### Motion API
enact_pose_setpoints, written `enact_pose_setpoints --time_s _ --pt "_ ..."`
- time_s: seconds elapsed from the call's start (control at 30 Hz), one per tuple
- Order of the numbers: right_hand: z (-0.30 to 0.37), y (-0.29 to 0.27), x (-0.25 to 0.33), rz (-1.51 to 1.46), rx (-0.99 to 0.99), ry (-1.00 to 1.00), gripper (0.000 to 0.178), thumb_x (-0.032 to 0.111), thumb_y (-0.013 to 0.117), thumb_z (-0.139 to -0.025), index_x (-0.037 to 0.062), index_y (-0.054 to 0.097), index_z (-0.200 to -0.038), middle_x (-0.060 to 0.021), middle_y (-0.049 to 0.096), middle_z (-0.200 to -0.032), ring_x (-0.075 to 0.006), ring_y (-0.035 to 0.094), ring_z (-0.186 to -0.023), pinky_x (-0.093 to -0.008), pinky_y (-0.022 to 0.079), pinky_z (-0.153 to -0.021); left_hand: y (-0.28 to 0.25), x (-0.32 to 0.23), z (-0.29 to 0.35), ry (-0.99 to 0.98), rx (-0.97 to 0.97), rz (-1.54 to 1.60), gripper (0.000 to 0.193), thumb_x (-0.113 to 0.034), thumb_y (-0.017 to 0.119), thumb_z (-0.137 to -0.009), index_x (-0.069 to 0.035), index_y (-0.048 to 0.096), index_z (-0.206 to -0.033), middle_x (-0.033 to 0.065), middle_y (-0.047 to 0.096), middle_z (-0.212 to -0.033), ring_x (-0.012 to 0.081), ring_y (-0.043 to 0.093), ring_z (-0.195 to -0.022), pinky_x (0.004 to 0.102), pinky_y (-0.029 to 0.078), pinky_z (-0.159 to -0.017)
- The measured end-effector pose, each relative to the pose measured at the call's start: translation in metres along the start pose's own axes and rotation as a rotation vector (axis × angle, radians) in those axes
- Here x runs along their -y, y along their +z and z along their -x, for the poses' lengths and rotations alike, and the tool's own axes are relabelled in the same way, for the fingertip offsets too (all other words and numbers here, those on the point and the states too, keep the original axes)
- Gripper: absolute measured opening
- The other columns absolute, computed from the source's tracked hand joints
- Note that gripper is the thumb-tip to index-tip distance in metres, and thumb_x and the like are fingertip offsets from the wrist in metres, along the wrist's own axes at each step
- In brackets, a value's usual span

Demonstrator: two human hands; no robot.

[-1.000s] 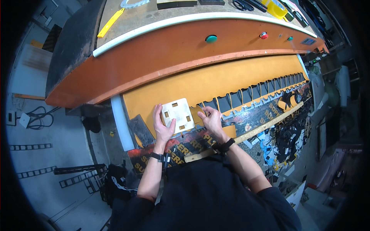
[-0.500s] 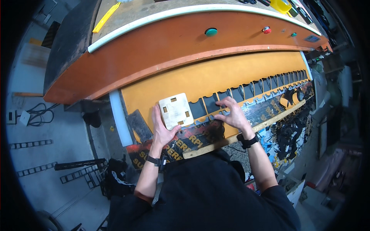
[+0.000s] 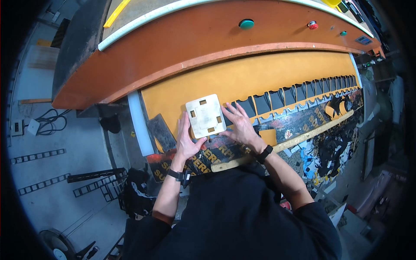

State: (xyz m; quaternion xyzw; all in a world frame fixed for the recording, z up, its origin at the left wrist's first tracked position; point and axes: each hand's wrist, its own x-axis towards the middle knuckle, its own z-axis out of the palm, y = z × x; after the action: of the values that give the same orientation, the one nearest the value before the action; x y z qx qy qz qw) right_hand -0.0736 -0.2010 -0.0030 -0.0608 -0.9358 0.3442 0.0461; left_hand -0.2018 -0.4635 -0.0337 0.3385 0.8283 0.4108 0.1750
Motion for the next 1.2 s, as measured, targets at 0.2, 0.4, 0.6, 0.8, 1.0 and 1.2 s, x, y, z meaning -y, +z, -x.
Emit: enact_pose_setpoints --time_s 0.2,0.4,0.6,0.8,1.0,1.2 --pt "-0.033 -0.027 -0.015 0.019 0.06 -0.03 0.111 0.035 0.102 -0.073 0.0064 0.052 -0.168 -0.0163 0.058 -0.168 -0.0351 0.042 -0.165 -0.0546 0.029 -0.139 0.003 0.003 -0.013 -0.002 -0.014 0.227 0.129 -0.01 0.095 -0.082 -0.005 0.014 -0.181 0.0281 0.023 -0.185 0.0402 0.018 -0.174 0.0571 0.007 -0.142" --pt "-0.012 -0.018 -0.01 -0.004 0.084 0.086 0.107 0.03 0.1 -0.077 0.0056 0.05 -0.169 -0.0212 0.058 -0.167 -0.0397 0.042 -0.164 -0.0542 0.03 -0.138 -0.003 0.0 -0.005 0.007 0.055 0.069 0.13 -0.008 0.095 -0.08 -0.009 0.014 -0.182 0.0213 0.032 -0.184 0.0369 0.014 -0.176 0.0617 0.003 -0.141" --pt "0.021 -0.005 -0.011 -0.082 -0.026 0.012 0.103 0.025 0.099 -0.08 -0.002 0.05 -0.166 -0.022 0.062 -0.163 -0.0395 0.046 -0.162 -0.0559 0.03 -0.137 -0.013 -0.011 -0.005 0.034 0.128 -0.004 0.126 -0.011 0.097 -0.076 -0.006 0.026 -0.18 0.0215 0.037 -0.182 0.037 0.024 -0.174 0.0632 0.005 -0.141" --pt "0.028 -0.004 -0.02 -0.124 -0.007 0.06 0.101 0.023 0.1 -0.078 -0.0027 0.054 -0.164 -0.0227 0.061 -0.163 -0.036 0.046 -0.163 -0.0529 0.031 -0.137 -0.01 -0.015 -0.007 0.037 0.14 -0.079 0.125 -0.015 0.101 -0.072 -0.006 0.034 -0.177 0.0191 0.042 -0.18 0.0338 0.026 -0.173 0.0635 0.006 -0.141" --pt "0.024 -0.005 -0.019 -0.141 -0.011 0.095 0.104 0.023 0.102 -0.075 -0.0016 0.055 -0.164 -0.0262 0.061 -0.162 -0.0355 0.049 -0.161 -0.0521 0.03 -0.137 -0.012 -0.017 -0.009 0.048 0.116 -0.114 0.125 -0.016 0.101 -0.071 -0.005 0.035 -0.177 0.0266 0.04 -0.179 0.0355 0.027 -0.173 0.0645 0.007 -0.14" --pt "0.031 -0.001 -0.015 -0.104 -0.029 0.097 0.104 0.029 0.105 -0.071 0.0011 0.06 -0.161 -0.0255 0.064 -0.16 -0.0354 0.052 -0.158 -0.0531 0.033 -0.134 -0.015 -0.015 -0.004 0.06 0.145 -0.065 0.126 -0.015 0.1 -0.07 -0.002 0.033 -0.176 0.0279 0.041 -0.178 0.0359 0.026 -0.173 0.0643 0.007 -0.14"
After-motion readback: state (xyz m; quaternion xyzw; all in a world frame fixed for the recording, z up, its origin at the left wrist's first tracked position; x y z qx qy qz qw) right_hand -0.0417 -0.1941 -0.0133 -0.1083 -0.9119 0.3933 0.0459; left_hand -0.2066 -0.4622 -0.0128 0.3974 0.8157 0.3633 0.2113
